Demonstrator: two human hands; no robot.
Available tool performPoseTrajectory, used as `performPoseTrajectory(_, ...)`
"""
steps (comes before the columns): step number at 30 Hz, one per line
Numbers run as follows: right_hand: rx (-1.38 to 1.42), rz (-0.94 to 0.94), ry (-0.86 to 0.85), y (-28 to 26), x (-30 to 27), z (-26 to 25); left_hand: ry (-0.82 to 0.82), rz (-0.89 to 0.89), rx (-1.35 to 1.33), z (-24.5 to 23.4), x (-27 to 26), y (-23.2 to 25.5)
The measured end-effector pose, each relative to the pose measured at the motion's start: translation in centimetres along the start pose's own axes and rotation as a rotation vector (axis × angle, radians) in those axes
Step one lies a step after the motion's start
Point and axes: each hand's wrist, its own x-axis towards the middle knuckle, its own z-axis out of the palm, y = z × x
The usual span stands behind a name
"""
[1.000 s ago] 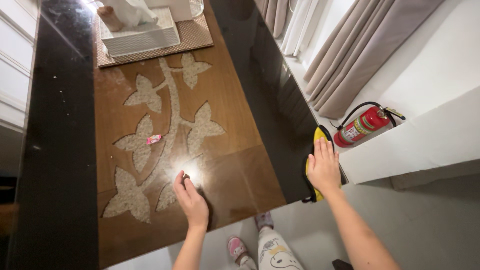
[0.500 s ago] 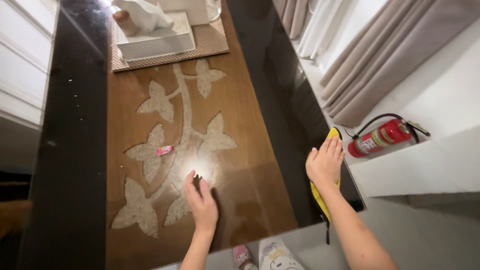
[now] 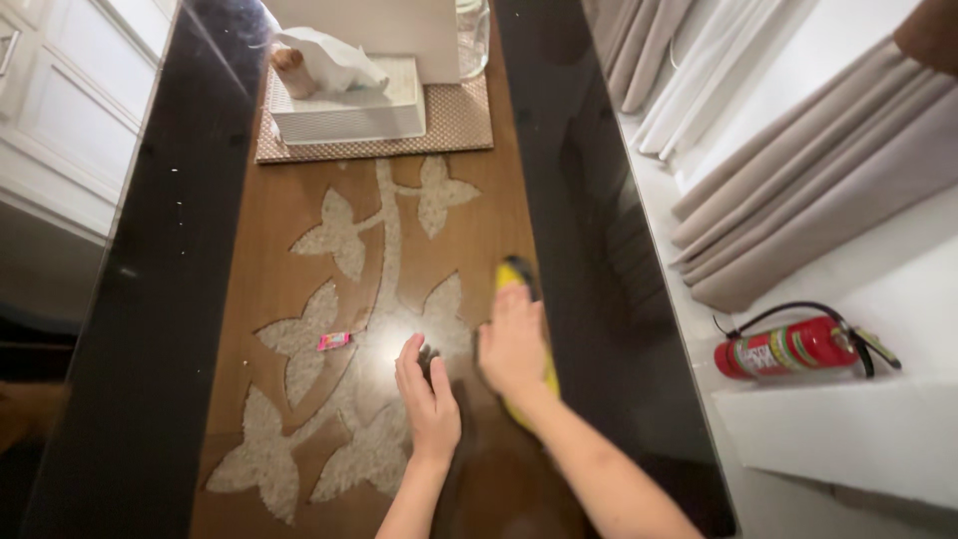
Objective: The person wipes a dark wooden table with a yellow cloth, moving back and forth across the surface. The person folds the cloth and continues wiping different sections of the table.
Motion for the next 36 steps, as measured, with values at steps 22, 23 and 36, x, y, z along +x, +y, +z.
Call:
performPoseTrajectory(22,0.159,-0.001,-0.021,14.4,3.2,-2.0,-0.042,0.022,0.025,11.5,1.3,2.5)
performPoseTrajectory(23,0.138,0.029,0.004,15.9,2.7,-2.3,-0.049,0.022,0.014,11.9,1.6,2.6)
performPoseTrajectory(36,0.022,0.419,0.044,20.3,1.2,-1.6,-0.015,0.051,0.067,12.5,7.7,0.5)
